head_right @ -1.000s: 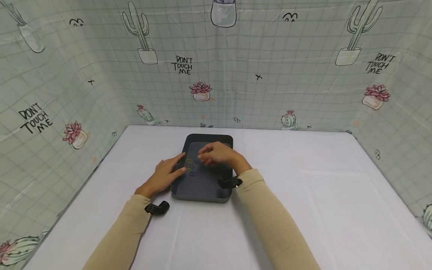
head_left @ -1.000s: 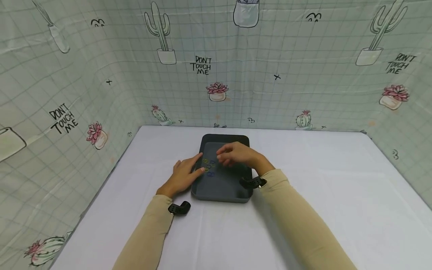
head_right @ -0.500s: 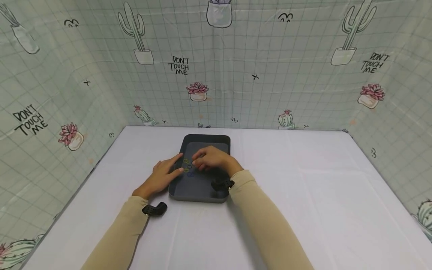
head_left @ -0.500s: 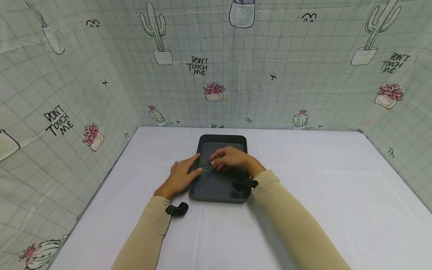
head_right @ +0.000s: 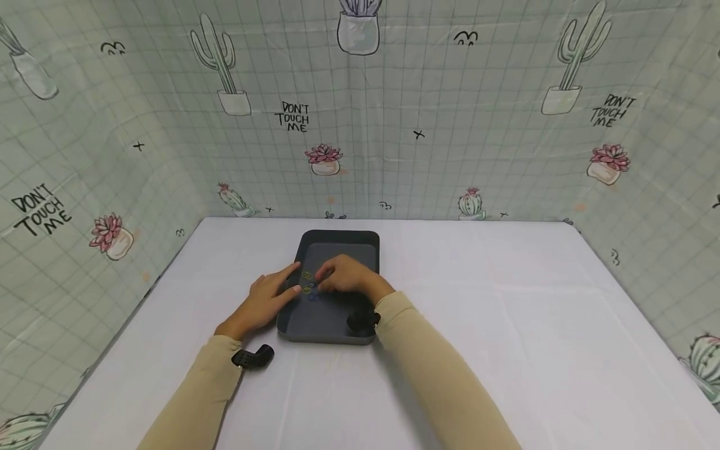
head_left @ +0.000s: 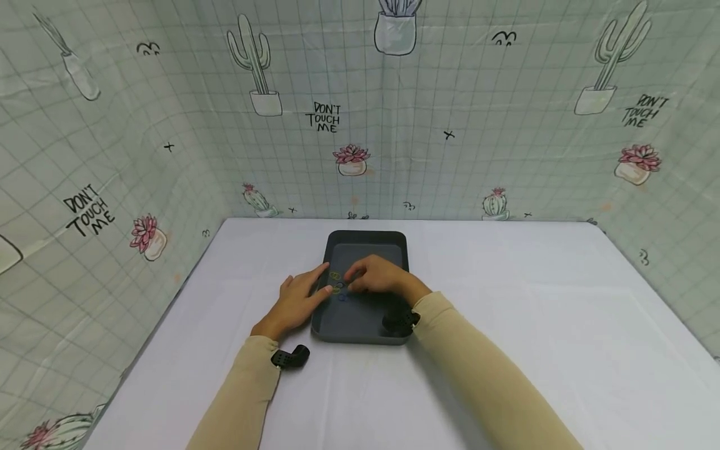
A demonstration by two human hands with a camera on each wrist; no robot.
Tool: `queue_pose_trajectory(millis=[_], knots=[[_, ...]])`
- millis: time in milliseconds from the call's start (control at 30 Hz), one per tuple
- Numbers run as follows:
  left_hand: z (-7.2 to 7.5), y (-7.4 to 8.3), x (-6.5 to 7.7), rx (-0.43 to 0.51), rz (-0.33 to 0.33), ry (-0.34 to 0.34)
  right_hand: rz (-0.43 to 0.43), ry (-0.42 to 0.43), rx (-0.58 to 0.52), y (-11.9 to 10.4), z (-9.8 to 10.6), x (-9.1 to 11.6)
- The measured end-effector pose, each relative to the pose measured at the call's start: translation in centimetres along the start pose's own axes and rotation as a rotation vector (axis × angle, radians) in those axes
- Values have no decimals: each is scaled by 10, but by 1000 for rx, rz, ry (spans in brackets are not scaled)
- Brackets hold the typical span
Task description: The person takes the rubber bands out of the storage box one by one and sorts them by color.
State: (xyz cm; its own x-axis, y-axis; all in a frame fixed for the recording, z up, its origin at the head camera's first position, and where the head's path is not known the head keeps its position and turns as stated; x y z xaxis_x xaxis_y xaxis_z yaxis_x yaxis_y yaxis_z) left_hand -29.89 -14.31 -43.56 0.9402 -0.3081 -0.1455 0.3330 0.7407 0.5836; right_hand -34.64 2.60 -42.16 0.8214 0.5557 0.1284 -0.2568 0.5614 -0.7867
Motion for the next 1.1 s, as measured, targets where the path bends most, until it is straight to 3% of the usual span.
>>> queue_pose_trajectory(millis=[400, 767, 1100], knots=[[0, -5, 9, 27, 28, -8, 44, 5, 73, -1, -13, -4], [0, -1, 4, 30, 2, 0, 43, 43, 55, 4, -8, -3], [0, -3, 2, 32, 7, 0, 55, 15, 89, 1, -7, -3]])
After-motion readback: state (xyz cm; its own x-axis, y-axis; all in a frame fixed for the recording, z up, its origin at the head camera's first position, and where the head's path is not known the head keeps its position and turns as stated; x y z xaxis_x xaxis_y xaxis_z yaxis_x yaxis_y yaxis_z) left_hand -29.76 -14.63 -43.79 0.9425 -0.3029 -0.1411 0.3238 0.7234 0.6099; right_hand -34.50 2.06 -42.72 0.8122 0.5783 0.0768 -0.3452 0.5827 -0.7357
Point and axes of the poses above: each hand's wrist, its own x-axis away from the middle knuckle, its own z-axis out of the back of the hand, y = z × x, the point moved 7 cm from there along -x, towards the middle knuckle, and after that the axes turned 2 degrees about y, right-handed, at the moved point
